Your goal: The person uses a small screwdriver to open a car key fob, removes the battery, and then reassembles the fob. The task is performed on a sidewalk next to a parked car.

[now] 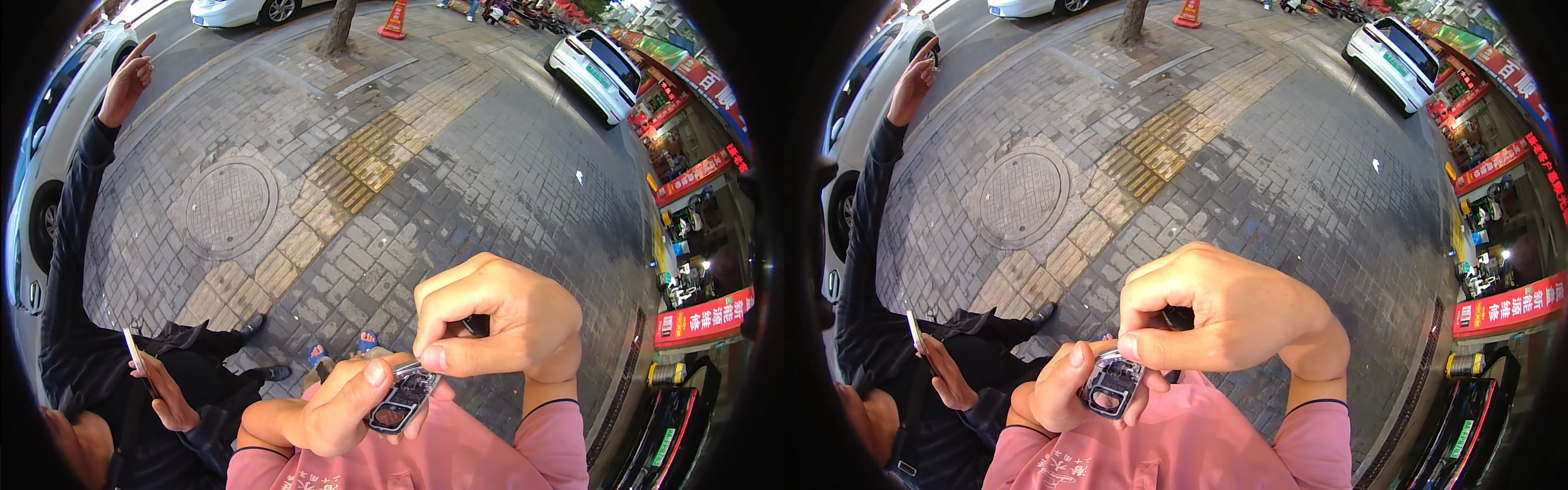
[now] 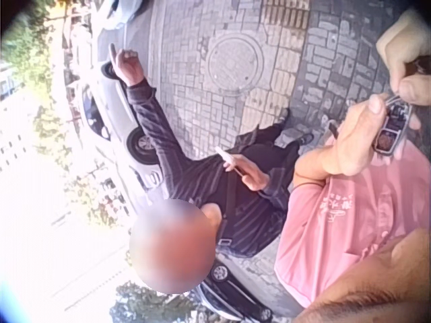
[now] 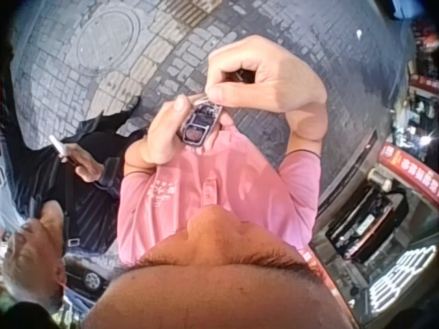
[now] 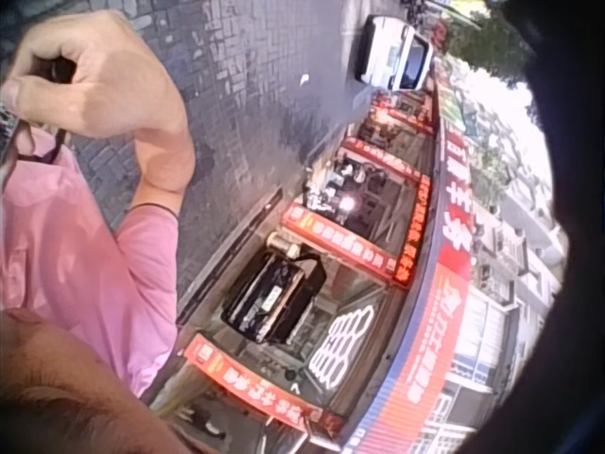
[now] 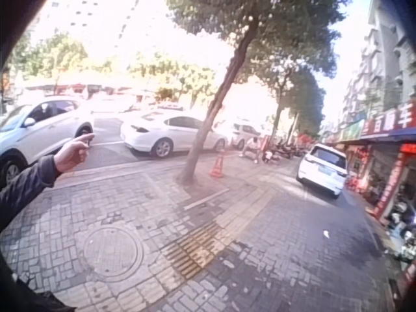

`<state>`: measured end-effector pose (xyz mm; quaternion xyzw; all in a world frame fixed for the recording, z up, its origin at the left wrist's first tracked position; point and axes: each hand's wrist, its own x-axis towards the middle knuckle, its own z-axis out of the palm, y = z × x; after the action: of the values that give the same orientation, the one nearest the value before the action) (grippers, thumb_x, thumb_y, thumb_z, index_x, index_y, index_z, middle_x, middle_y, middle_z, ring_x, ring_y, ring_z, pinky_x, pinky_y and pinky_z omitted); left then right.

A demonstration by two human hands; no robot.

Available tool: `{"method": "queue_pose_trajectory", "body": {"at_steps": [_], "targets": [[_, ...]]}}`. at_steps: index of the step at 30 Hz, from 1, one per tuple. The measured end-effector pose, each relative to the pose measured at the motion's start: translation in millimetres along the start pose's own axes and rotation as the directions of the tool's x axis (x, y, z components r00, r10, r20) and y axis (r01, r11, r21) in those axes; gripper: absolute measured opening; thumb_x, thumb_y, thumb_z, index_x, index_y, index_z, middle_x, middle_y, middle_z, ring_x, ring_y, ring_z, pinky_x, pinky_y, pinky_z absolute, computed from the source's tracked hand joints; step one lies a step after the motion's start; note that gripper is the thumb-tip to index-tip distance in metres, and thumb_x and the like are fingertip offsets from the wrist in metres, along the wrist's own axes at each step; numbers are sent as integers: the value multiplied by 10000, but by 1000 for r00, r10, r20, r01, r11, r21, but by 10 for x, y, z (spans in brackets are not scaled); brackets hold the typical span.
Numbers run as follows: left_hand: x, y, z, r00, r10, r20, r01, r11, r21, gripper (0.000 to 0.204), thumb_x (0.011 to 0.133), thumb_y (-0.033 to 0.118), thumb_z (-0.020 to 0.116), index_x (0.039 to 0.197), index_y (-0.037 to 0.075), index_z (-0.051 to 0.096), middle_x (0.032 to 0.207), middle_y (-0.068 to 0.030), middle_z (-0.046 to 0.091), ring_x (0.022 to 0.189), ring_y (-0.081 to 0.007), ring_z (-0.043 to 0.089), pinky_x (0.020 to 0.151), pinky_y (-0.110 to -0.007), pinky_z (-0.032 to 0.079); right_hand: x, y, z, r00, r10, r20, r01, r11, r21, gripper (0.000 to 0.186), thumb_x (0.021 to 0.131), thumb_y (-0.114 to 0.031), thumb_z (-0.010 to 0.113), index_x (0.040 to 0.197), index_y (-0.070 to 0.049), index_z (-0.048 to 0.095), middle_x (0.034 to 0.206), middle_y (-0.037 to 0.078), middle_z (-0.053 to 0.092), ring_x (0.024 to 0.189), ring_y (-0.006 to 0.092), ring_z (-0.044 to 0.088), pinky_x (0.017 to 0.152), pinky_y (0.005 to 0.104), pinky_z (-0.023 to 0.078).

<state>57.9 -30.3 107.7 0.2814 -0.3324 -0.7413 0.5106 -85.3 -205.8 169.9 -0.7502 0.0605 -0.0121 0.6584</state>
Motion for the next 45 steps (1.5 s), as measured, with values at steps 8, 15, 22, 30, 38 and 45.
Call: {"method": "queue_pose_trajectory", "body": {"at_steps": [8, 15, 22, 30, 38, 45], "targets": [[97, -175, -80, 990, 106, -89, -109, 994, -31, 676, 1046, 522, 273, 1193, -81, 543, 812, -123, 630, 659, -160, 578, 626, -275, 482, -130, 71, 86, 967, -208, -145, 149, 929, -338, 123, 900, -90, 697, 962, 16, 707, 820, 86, 642, 657, 165, 660, 548, 282, 488], [229, -310, -350, 968, 44, -247, -13, 992, 127, 625, 1039, 519, 330, 1044, -52, 585, 730, -96, 627, 566, -144, 580, 512, -272, 471, -22, 442, 100, 986, -141, -85, 105, 938, -330, 230, 939, -232, 655, 937, -5, 692, 846, 108, 662, 754, 241, 667, 674, 363, 509], [287, -155, -412, 914, 333, -232, -316, 942, 109, 401, 1034, 255, 507, 1275, -66, 505, 999, -202, 688, 722, -176, 673, 558, -240, 520, -131, 652, 371, 765, -105, -636, 13, 989, -147, 219, 955, -191, 668, 991, 24, 687, 736, 58, 643, 637, 76, 552, 582, 259, 469], [311, -241, -308, 887, 454, -83, -444, 889, 116, 476, 1021, 317, 543, 1300, -65, 487, 1006, -176, 679, 775, -189, 673, 596, -264, 531, -269, 693, 763, 460, -525, -716, 228, 849, -476, 288, 900, -133, 727, 1135, 27, 679, 812, 93, 649, 586, 140, 601, 513, 266, 483], [217, -236, -234, 879, 474, -44, -473, 859, -197, 663, 931, 237, 657, 1424, -91, 360, 1244, -187, 570, 1131, -258, 598, 926, -403, 506, -385, 725, 603, 395, -912, -108, 172, 190, -967, 433, 826, -173, 746, 1254, -155, 681, 990, 45, 604, 656, 117, 570, 460, 228, 447], [244, -175, -8, 891, 419, -177, -441, 891, -111, 518, 911, 144, 599, 1367, -39, 436, 1155, -191, 601, 1076, -259, 596, 941, -410, 482, -398, 556, 475, 497, -866, 50, 155, 32, -987, 397, 807, -120, 749, 1196, -189, 709, 920, 2, 565, 647, 105, 515, 450, 221, 394]]}}
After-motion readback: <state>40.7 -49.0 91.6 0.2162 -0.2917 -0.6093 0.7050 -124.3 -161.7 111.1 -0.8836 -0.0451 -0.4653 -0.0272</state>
